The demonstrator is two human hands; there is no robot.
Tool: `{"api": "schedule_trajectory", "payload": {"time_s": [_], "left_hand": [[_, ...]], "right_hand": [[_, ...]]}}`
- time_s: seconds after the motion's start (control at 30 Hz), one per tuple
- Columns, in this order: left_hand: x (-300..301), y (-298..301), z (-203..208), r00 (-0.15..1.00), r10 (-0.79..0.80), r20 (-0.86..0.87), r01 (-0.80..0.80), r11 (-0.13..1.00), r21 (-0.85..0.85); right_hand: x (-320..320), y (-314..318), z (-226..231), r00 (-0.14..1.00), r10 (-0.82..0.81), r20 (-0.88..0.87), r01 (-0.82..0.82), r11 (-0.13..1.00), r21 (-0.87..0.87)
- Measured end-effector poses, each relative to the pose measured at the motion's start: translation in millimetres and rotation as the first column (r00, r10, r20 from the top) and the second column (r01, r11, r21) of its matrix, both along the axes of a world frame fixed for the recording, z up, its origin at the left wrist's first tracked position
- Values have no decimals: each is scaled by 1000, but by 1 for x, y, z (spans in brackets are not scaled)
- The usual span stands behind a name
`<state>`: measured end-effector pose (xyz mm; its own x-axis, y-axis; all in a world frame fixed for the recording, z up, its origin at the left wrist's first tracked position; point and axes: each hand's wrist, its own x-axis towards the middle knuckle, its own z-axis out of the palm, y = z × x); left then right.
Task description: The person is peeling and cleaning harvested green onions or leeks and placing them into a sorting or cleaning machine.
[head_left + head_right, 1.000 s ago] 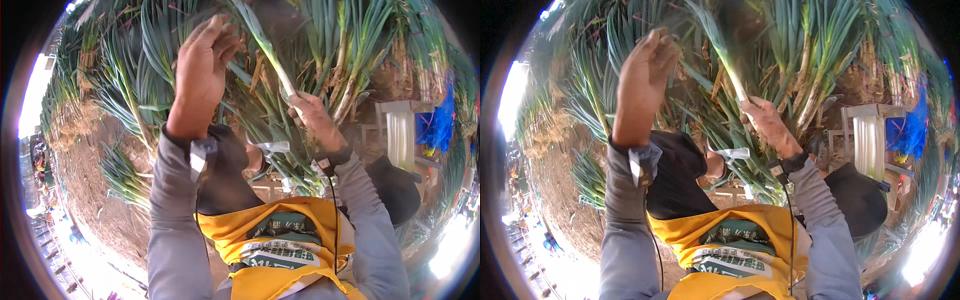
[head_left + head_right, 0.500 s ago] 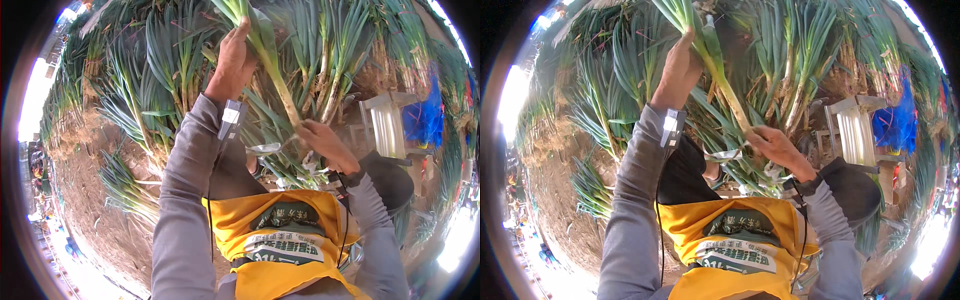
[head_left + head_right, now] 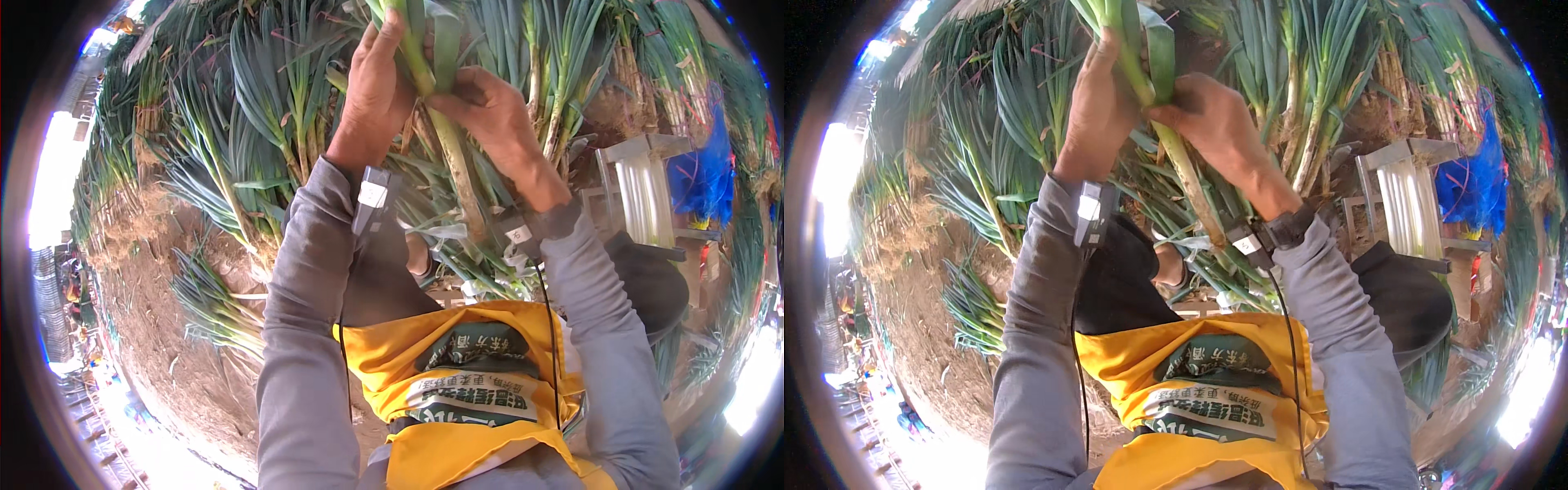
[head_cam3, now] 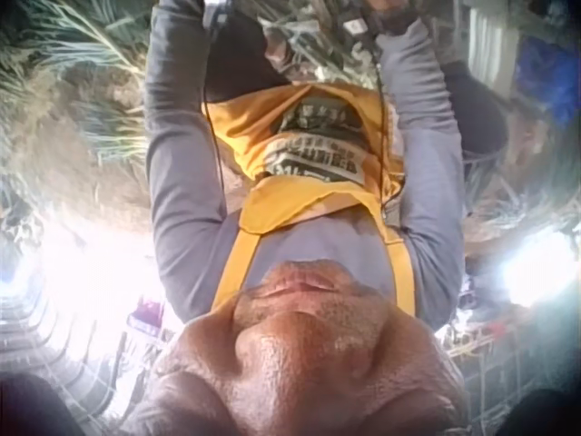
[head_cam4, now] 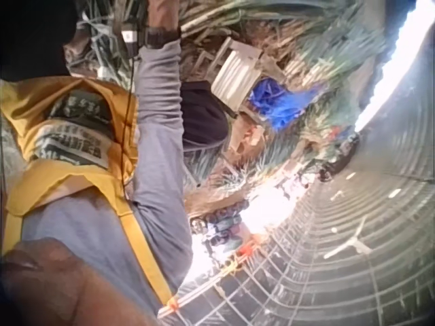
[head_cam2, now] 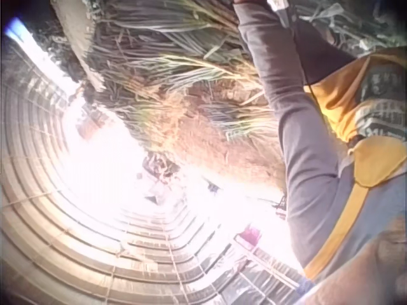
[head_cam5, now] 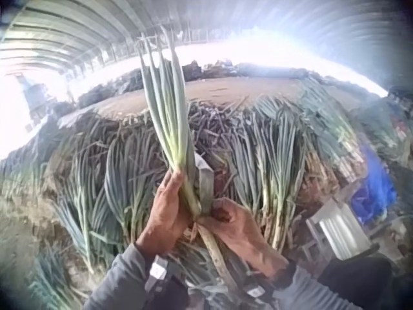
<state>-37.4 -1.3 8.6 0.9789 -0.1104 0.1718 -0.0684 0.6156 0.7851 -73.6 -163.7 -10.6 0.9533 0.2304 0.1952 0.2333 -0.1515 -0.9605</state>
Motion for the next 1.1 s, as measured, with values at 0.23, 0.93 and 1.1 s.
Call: {"api": "schedule_trajectory", "payload": {"time_s": [0.23, 0.93, 1.1], "left_hand": [[11, 26, 0, 999, 47, -26, -50, 992, -115], [14, 31, -18, 950, 78, -304, -14, 978, 207], [13, 36, -25, 979, -4, -205, -11, 997, -71]], "right_hand": [[-35, -15, 20, 981, 193, 30, -179, 948, -262], [15, 32, -17, 852, 52, 520, 292, 779, -556], [34, 18, -13, 990, -136, 48, 142, 972, -187]]}}
